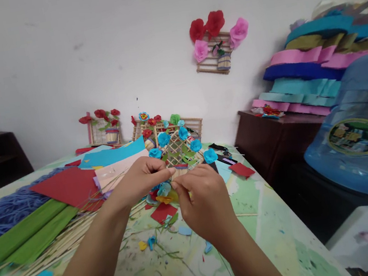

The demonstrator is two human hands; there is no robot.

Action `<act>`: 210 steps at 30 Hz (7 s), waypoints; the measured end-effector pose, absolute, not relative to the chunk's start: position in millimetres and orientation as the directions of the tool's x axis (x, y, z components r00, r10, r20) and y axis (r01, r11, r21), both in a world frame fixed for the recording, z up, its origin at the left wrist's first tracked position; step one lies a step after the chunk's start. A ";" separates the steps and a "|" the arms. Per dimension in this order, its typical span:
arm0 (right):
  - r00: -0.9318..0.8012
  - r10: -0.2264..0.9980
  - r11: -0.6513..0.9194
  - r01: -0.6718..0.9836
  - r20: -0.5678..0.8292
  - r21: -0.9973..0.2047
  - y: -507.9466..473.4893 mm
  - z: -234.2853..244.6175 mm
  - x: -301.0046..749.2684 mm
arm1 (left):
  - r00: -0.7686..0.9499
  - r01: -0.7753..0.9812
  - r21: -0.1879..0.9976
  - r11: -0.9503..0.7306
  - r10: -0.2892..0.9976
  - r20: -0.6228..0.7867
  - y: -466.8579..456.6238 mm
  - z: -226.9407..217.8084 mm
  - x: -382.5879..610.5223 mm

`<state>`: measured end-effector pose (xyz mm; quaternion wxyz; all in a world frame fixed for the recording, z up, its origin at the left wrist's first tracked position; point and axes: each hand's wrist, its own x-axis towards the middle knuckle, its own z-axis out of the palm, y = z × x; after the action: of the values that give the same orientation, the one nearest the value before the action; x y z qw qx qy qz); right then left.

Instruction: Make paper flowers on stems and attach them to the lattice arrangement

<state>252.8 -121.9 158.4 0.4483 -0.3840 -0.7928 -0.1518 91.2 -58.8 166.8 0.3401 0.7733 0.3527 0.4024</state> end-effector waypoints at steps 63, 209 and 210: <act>-0.100 0.669 0.562 0.718 0.737 -0.412 -107.9 150.7 256.0 | 0.277 0.186 0.866 -0.464 0.871 0.406 -53.4 160.3 102.1; 0.148 0.853 0.522 -0.234 0.501 -0.820 -94.2 164.5 279.0 | 0.185 0.222 0.876 -0.429 0.900 0.394 -36.0 163.3 85.8; 0.121 0.847 0.531 -0.224 0.517 -0.817 -103.3 167.2 276.0 | 0.193 0.215 0.880 -0.423 0.902 0.386 -35.5 163.4 85.9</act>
<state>276.0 -103.3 167.2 0.6903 -0.2900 -0.5376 0.3879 85.9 -35.5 163.4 0.3517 0.6878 0.4060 0.4883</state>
